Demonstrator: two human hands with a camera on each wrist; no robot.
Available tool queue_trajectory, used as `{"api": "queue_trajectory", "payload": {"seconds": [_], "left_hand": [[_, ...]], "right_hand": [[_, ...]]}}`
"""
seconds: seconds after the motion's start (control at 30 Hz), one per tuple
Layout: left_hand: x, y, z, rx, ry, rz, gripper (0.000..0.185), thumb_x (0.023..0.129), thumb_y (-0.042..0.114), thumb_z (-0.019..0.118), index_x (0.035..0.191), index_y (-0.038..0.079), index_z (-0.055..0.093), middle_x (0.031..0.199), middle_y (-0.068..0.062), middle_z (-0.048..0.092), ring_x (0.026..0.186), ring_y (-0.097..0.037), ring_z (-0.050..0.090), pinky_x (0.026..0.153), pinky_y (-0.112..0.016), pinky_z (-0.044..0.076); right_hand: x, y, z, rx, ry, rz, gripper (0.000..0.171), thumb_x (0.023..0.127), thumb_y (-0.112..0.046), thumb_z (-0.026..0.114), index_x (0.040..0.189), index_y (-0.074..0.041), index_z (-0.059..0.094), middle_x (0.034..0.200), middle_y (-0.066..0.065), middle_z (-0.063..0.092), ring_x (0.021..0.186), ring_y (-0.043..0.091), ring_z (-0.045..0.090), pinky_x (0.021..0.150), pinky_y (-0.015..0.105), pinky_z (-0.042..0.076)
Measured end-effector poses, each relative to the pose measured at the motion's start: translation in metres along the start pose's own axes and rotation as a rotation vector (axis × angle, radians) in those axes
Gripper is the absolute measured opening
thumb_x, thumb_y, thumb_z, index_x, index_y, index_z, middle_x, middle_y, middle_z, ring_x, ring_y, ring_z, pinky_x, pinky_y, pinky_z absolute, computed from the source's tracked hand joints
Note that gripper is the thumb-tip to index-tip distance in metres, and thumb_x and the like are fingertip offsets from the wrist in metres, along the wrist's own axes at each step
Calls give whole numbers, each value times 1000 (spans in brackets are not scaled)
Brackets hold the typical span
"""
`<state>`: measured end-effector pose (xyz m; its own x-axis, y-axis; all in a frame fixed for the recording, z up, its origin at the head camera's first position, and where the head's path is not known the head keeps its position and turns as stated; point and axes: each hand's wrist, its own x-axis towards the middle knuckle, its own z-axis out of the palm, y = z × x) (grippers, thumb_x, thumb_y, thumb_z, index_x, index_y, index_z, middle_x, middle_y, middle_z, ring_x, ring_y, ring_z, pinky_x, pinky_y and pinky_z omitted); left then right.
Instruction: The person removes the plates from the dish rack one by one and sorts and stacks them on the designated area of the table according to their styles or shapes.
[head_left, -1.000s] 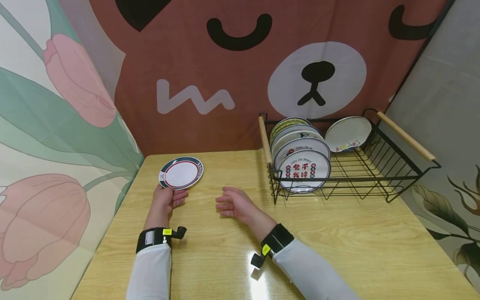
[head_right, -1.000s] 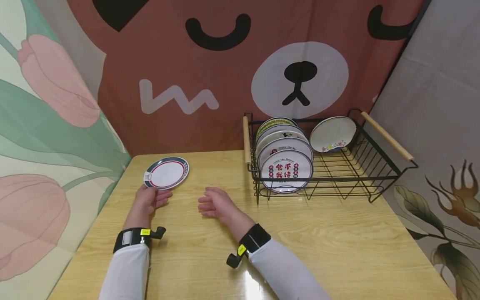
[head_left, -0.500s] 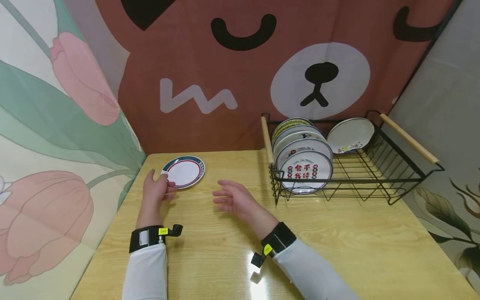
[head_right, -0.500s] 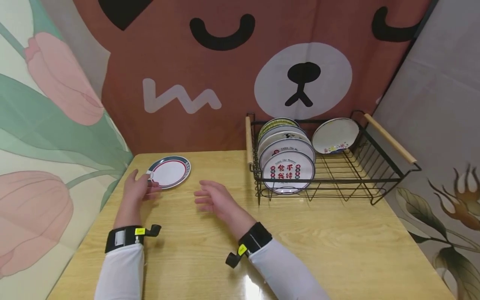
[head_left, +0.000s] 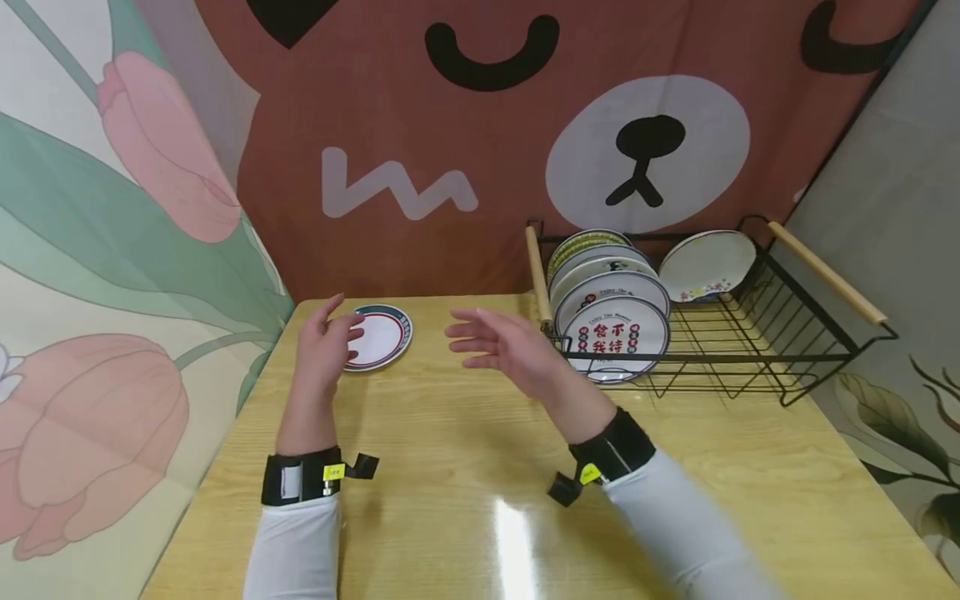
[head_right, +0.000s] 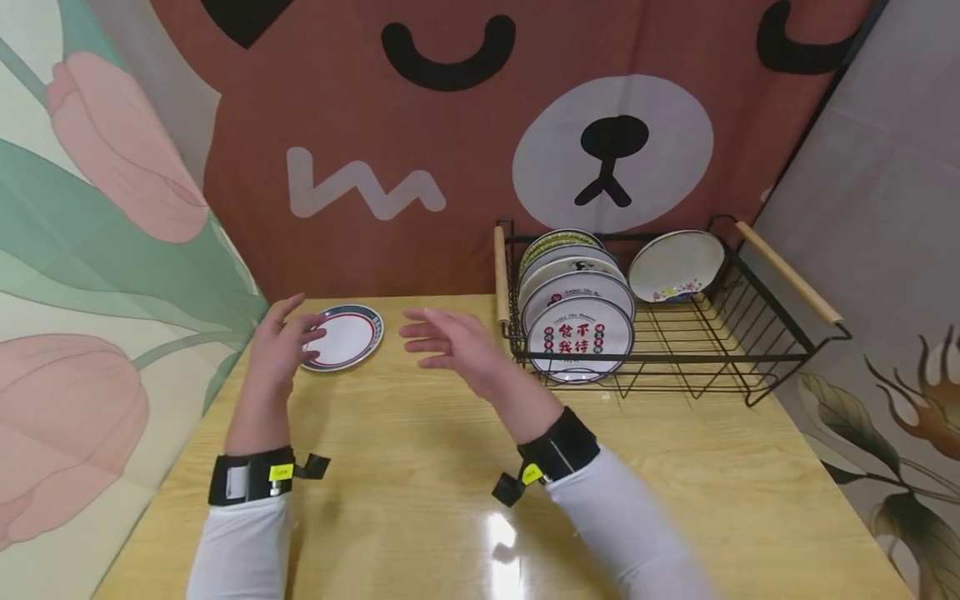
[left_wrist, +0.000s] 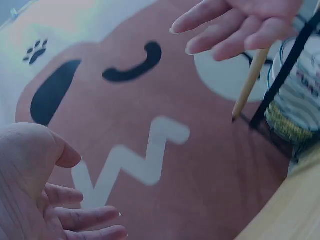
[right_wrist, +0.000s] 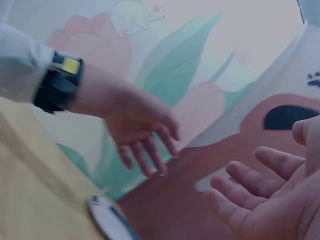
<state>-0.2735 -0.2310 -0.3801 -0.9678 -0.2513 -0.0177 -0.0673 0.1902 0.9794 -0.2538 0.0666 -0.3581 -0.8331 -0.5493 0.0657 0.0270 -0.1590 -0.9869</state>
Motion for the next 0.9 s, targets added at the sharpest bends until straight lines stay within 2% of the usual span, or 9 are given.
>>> {"api": "queue_trajectory", "payload": {"seconds": [0.13,0.27,0.4,0.47,0.57,0.73,0.9], "left_hand": [[-13,11,13,-43,-77,59,60,106,32,51,162,29,31,141,-16,65,100,-3,69,79,-28,57],[-24,15,33,-94,-169,120,60,106,32,53,161,28,31,140,-14,65,103,-4,68,85,-29,57],[-31,16,53,-122,-263,171,58,105,29,54,160,29,34,142,-13,63,117,-18,66,94,-39,55],[-34,14,63,-133,-296,190,56,105,28,55,158,29,36,141,-13,64,121,-24,65,100,-49,53],[-39,9,78,-140,-345,206,55,105,26,54,158,27,38,140,-14,64,121,-27,66,102,-55,53],[-49,0,102,-133,-443,185,56,105,23,53,158,24,37,140,-16,65,122,-32,65,99,-51,55],[-62,-6,121,-144,-524,161,54,104,21,53,156,24,40,138,-17,66,123,-37,65,97,-54,55]], "right_hand": [[-11,-34,-19,-76,8,-54,52,111,-37,38,147,-3,52,131,8,70,120,21,68,106,46,54],[-18,-63,-43,-197,27,-70,49,111,-37,41,145,-5,55,123,-3,74,118,19,69,101,40,56],[-22,-87,-69,-360,64,-51,50,110,-42,43,146,-10,56,126,-1,73,120,19,68,103,40,55],[-22,-96,-82,-438,86,-20,51,109,-44,44,147,-12,55,131,3,71,124,21,66,106,41,54],[-23,-107,-102,-522,112,34,53,109,-47,44,147,-13,55,136,6,68,127,24,64,108,42,53],[-26,-119,-132,-649,150,99,56,107,-51,44,147,-13,55,139,10,66,125,21,66,110,44,52],[-28,-122,-159,-846,190,148,55,105,-49,53,145,-11,59,139,12,65,123,21,64,110,50,50]]}}
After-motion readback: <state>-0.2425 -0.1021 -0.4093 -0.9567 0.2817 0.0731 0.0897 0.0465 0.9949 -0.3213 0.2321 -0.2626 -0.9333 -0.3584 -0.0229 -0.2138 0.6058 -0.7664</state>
